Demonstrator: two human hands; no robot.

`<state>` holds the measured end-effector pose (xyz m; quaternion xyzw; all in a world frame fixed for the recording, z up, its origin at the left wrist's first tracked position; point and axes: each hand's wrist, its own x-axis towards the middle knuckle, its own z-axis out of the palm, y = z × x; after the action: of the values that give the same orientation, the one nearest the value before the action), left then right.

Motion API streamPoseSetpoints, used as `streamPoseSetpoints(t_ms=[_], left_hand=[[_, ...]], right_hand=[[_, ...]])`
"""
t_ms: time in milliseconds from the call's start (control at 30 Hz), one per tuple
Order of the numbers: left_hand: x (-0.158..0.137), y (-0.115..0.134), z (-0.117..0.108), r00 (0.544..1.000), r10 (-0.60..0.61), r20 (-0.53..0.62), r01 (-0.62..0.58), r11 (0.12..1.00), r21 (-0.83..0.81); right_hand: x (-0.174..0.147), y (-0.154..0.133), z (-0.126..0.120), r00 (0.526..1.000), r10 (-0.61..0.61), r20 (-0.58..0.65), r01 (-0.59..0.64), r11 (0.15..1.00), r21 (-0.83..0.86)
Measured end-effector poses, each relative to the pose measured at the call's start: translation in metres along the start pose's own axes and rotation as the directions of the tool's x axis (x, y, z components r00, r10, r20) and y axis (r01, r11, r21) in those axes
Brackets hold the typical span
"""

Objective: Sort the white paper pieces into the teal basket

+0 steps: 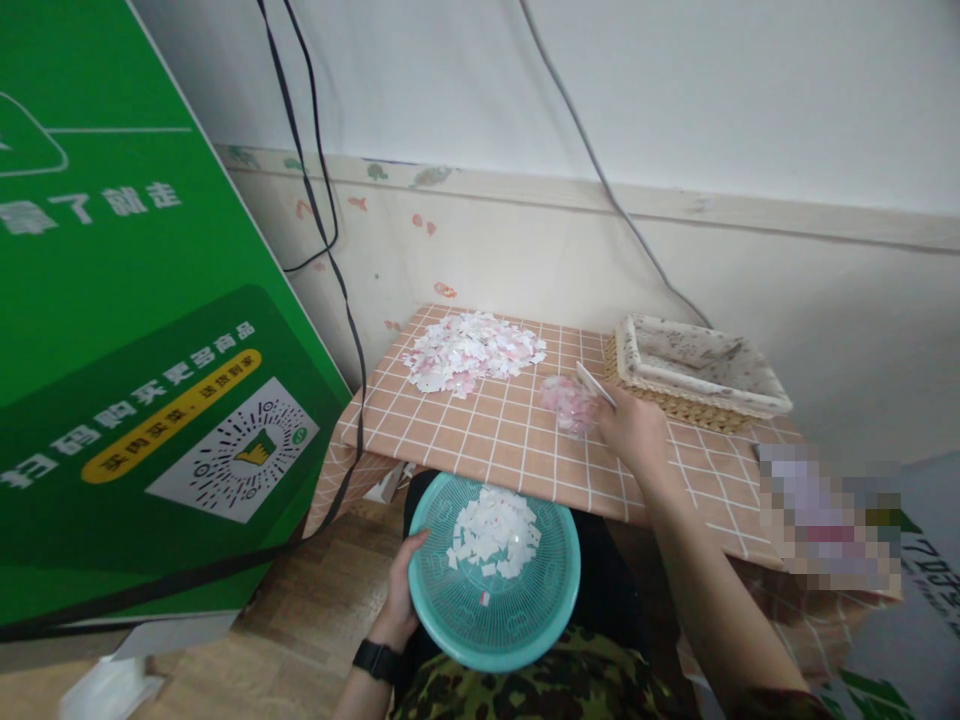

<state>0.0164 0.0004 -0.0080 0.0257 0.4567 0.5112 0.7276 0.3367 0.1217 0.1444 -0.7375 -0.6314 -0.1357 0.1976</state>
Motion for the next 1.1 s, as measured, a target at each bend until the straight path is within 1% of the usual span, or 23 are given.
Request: streamPoseSetpoints(t_ms=[100,167,200,267,300,433,533,633,733,767,867,967,1033,1100], left_hand=[[0.001,0.0,-0.001,0.999,-0.012,0.03,0.012,1.0,0.004],[0.002,-0.001,-0.002,0.999,-0.02,0.046,0.02,1.0,0.008],[0.003,-0.002,-0.003,0.998,-0.022,0.051,0.021,1.0,0.009],[0.004,-0.003,-0.004,0.999,-0.013,0.049,0.013,1.0,0.013],[0.005,-0.003,-0.005,0.999,-0.004,0.045,0.003,1.0,0.016],[0.004,-0.003,-0.005,0.999,0.013,0.036,-0.014,1.0,0.015],[0.001,-0.001,-0.003,0.999,-0.002,0.032,0.002,1.0,0.016],[0.0,0.0,-0.003,1.0,0.001,0.02,-0.002,1.0,0.028],[0.002,-0.001,-0.004,1.0,0.015,0.021,-0.016,1.0,0.026],[0.003,-0.001,-0.004,1.0,0.009,0.03,-0.01,1.0,0.022],[0.004,-0.002,-0.005,0.998,-0.015,0.058,0.015,1.0,0.01],[0.003,-0.001,-0.004,0.998,-0.017,0.063,0.017,1.0,0.006],[0.001,0.0,-0.004,0.997,-0.026,0.072,0.026,1.0,0.01],[0.001,0.0,-0.004,0.997,-0.027,0.071,0.026,1.0,0.013]], right_hand=[[0.003,-0.003,-0.003,0.997,0.054,-0.054,-0.05,0.996,0.08],[0.005,-0.013,-0.007,0.995,0.059,-0.085,-0.038,0.972,0.232],[0.006,-0.02,-0.009,0.996,0.035,-0.081,-0.006,0.944,0.331],[0.008,-0.04,-0.009,0.997,-0.067,-0.034,0.075,0.854,0.515],[0.008,-0.051,-0.008,0.994,-0.107,-0.005,0.092,0.825,0.558],[0.013,-0.092,0.007,0.966,-0.249,0.072,0.163,0.798,0.58],[0.019,-0.107,0.017,0.942,-0.319,0.102,0.197,0.776,0.599],[0.029,-0.107,0.015,0.911,-0.387,0.14,0.241,0.776,0.583],[0.04,-0.103,0.004,0.854,-0.489,0.176,0.302,0.743,0.597],[0.043,-0.102,0.001,0.843,-0.506,0.183,0.309,0.735,0.604],[0.049,-0.102,-0.006,0.837,-0.515,0.184,0.3,0.714,0.633],[0.05,-0.1,-0.007,0.8,-0.573,0.178,0.321,0.659,0.68],[0.051,-0.096,-0.007,0.794,-0.577,0.188,0.33,0.671,0.664],[0.053,-0.089,-0.008,0.811,-0.547,0.207,0.324,0.715,0.619]])
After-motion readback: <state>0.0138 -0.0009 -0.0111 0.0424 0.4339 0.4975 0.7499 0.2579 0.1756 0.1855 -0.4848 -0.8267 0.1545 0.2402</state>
